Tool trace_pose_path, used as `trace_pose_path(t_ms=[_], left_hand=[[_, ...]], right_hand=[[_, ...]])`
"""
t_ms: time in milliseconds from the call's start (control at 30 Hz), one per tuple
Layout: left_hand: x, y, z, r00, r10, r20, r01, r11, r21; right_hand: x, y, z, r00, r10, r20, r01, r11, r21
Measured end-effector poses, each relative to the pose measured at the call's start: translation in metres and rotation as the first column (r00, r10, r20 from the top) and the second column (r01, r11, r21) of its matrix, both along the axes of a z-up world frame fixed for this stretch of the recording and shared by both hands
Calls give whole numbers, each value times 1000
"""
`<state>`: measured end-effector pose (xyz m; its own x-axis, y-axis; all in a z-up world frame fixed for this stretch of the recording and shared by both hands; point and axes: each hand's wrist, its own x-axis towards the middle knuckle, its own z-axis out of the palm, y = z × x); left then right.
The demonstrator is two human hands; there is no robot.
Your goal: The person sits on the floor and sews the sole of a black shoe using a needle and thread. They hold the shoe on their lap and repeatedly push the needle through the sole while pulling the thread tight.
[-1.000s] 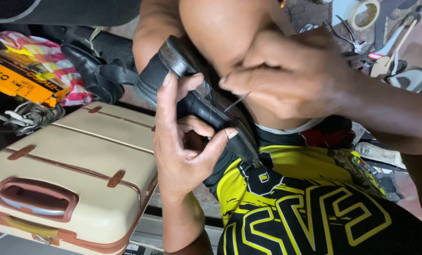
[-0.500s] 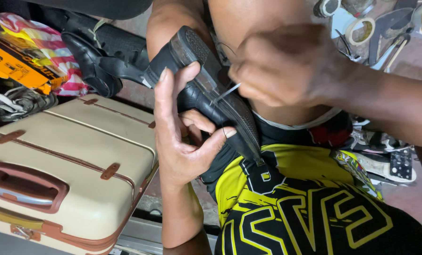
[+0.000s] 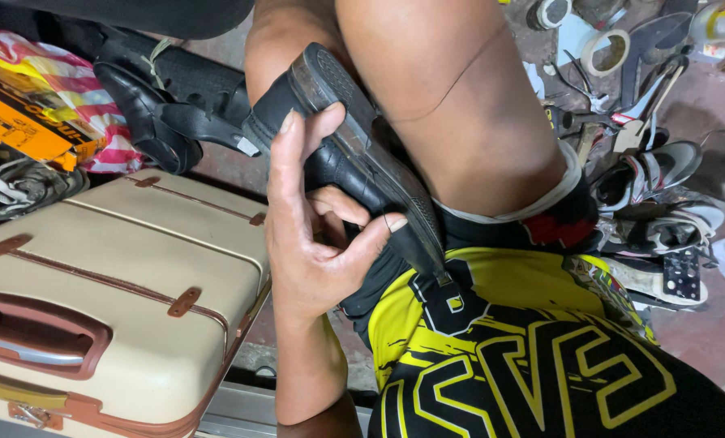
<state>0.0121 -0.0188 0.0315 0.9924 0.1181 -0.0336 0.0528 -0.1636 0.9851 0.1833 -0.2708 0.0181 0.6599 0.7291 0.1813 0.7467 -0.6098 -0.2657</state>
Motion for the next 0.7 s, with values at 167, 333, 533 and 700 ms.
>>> trace_pose_path(t_ms=[167,333,533,700], left_hand=[[14,-8,14,999,-28,-21,31,988,151],[24,-17,27,997,-9,-83,28,970,242],[19,-15,19,998,44,46,-54,965,256],[-3,12,-18,881,453,140,-465,882,74]], right_hand=[[-6,-9,0,953,-104,-284,42,976,-215],[-40,8,3,815,-187,-549,-29,933,-360],[-56,30,-7,830,270,-488,-63,914,400],[-42,20,-12,96,525,-846,701,568,431]])
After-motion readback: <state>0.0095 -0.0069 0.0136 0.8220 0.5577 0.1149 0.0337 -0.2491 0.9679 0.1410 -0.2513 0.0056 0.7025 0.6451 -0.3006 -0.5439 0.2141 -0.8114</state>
